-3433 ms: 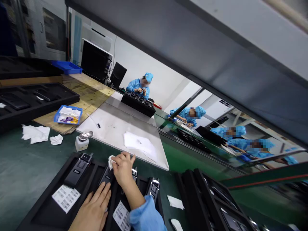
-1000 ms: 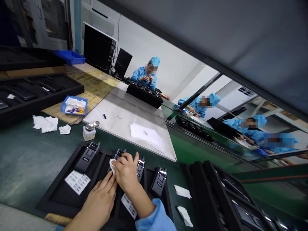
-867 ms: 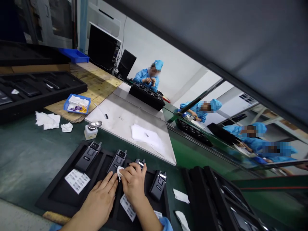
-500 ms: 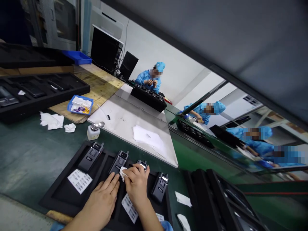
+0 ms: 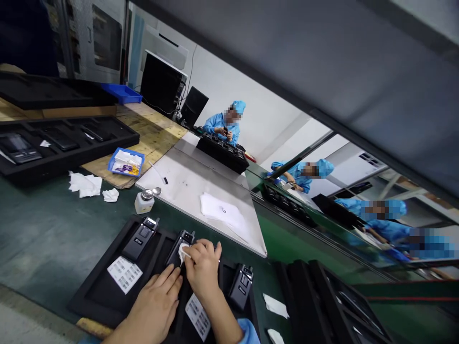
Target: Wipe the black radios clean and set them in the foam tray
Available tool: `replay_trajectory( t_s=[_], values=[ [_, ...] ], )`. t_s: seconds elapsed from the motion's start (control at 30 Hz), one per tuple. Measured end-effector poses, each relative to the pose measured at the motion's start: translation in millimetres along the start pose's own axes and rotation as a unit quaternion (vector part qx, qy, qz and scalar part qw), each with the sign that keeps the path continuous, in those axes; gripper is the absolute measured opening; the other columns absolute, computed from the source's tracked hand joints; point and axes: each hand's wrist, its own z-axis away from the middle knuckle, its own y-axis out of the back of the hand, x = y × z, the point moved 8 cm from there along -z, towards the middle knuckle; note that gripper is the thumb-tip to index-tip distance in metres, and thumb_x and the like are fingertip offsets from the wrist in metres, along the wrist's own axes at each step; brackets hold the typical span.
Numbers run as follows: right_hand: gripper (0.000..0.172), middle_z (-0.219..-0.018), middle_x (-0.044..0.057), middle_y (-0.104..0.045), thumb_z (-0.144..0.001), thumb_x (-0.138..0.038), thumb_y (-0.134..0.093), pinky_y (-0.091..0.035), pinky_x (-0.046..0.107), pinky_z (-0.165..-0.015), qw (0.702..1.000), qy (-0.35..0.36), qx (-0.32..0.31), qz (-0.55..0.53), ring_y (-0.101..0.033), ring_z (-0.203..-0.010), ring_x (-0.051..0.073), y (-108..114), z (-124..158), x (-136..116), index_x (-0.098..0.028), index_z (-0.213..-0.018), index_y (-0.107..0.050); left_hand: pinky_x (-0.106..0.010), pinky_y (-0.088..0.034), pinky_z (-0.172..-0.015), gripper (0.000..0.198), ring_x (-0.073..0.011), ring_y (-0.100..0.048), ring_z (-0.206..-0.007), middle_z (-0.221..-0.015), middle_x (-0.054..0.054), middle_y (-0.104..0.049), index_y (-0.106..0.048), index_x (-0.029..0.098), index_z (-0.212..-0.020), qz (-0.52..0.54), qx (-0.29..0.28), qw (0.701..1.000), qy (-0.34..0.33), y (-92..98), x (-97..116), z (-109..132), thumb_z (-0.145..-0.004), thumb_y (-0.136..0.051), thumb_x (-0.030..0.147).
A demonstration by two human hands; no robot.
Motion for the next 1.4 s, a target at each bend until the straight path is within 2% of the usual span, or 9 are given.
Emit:
replay_trajectory(
  t_s=[0.1, 0.2, 0.33, 0.6, 0.83, 1.07, 1.17, 1.3, 1.4],
  values=[
    [0.022, -0.089, -0.002, -0.072, -0.087, -0.017, -0.066, -0.01, 0.064, -0.112, 1.0, 0.02, 0.01, -0.022, -0.053, -0.106, 0.024, -11.2, -41.5, -33.8, -0.033, -0.099, -0.073, -0.037, -0.05, -0.099, 0.044, -0.0247, -0.058, -0.125, -0.141, -0.004, -0.06, -0.06, 0.02, -0.133, -0.026, 0.051, 0.998, 0.01, 16.6, -25.6, 16.9, -0.089, -0.056, 0.028],
    [0.019, -0.091, -0.002, -0.072, -0.088, -0.024, -0.066, -0.006, 0.069, -0.11, 0.998, 0.055, -0.032, -0.023, -0.052, -0.107, 0.025, -49.8, -83.1, -79.4, -0.035, -0.101, -0.072, -0.044, -0.044, -0.102, 0.047, -0.0311, -0.051, -0.132, -0.146, -0.006, -0.055, -0.059, 0.019, -0.134, -0.098, 0.071, 0.99, 0.077, 29.6, -68.4, 38.8, -0.088, -0.056, 0.031],
    [0.013, -0.093, 0.005, -0.07, -0.089, -0.026, -0.06, -0.008, 0.073, -0.109, 0.991, 0.08, -0.096, 0.036, -0.051, -0.106, 0.028, -89.6, -102.2, -106.5, -0.027, -0.092, -0.073, -0.044, -0.041, -0.102, 0.053, -0.0321, -0.052, -0.13, -0.147, -0.003, -0.054, -0.058, 0.02, -0.137, -0.147, 0.051, 0.982, 0.109, 32.8, -99.3, 53.9, -0.085, -0.056, 0.033],
    [0.015, -0.087, 0.005, -0.07, -0.087, -0.021, -0.06, -0.01, 0.067, -0.111, 0.993, 0.008, -0.09, 0.07, -0.052, -0.102, 0.026, -63.5, -75.3, -52.8, -0.027, -0.09, -0.074, -0.044, -0.037, -0.106, 0.057, -0.0313, -0.049, -0.133, -0.153, -0.002, -0.046, -0.056, 0.018, -0.139, -0.15, 0.039, 0.982, 0.106, 30.8, -96.8, 52.4, -0.084, -0.055, 0.032],
    [0.018, -0.091, 0.004, -0.069, -0.092, -0.027, -0.055, -0.007, 0.071, -0.11, 0.99, 0.074, -0.107, 0.048, -0.051, -0.104, 0.026, -86.7, -99.9, -97.5, -0.028, -0.101, -0.071, -0.046, -0.036, -0.108, 0.057, -0.0316, -0.044, -0.138, -0.153, -0.005, -0.047, -0.053, 0.017, -0.141, -0.14, 0.02, 0.985, 0.094, 31.7, -99.0, 52.5, -0.086, -0.054, 0.032],
    [0.016, -0.087, 0.005, -0.069, -0.089, -0.02, -0.059, -0.01, 0.069, -0.111, 0.991, -0.004, -0.106, 0.076, -0.052, -0.101, 0.025, -58.0, -73.8, -42.9, -0.025, -0.092, -0.074, -0.046, -0.037, -0.109, 0.059, -0.0317, -0.043, -0.138, -0.155, -0.004, -0.044, -0.049, 0.018, -0.144, -0.124, 0.015, 0.986, 0.108, 31.2, -99.6, 52.2, -0.087, -0.055, 0.032],
    [0.021, -0.089, 0.001, -0.069, -0.091, -0.022, -0.061, -0.008, 0.066, -0.113, 0.995, 0.034, -0.088, 0.022, -0.051, -0.102, 0.023, -53.7, -69.6, -61.3, -0.032, -0.107, -0.072, -0.046, -0.036, -0.11, 0.057, -0.0322, -0.044, -0.138, -0.155, -0.005, -0.044, -0.051, 0.017, -0.142, -0.121, 0.009, 0.987, 0.106, 31.4, -99.5, 52.1, -0.088, -0.055, 0.034],
    [0.016, -0.09, -0.001, -0.069, -0.092, -0.028, -0.062, 0.003, 0.071, -0.111, 0.982, 0.14, -0.128, -0.005, -0.049, -0.103, 0.024, -76.9, -59.6, -109.3, -0.035, -0.105, -0.07, -0.045, -0.036, -0.112, 0.052, -0.0315, -0.046, -0.137, -0.149, -0.008, -0.052, -0.056, 0.015, -0.137, -0.108, 0.006, 0.989, 0.105, 32.6, -98.2, 54.0, -0.09, -0.055, 0.036],
    [0.014, -0.092, 0.001, -0.069, -0.093, -0.029, -0.061, 0.007, 0.072, -0.11, 0.977, 0.154, -0.145, 0.008, -0.048, -0.105, 0.025, -84.4, -46.5, -112.6, -0.033, -0.103, -0.07, -0.044, -0.036, -0.113, 0.049, -0.0306, -0.047, -0.137, -0.146, -0.008, -0.055, -0.058, 0.015, -0.136, -0.101, 0.006, 0.988, 0.113, 34.0, -97.6, 55.9, -0.091, -0.054, 0.034]
  ],
)
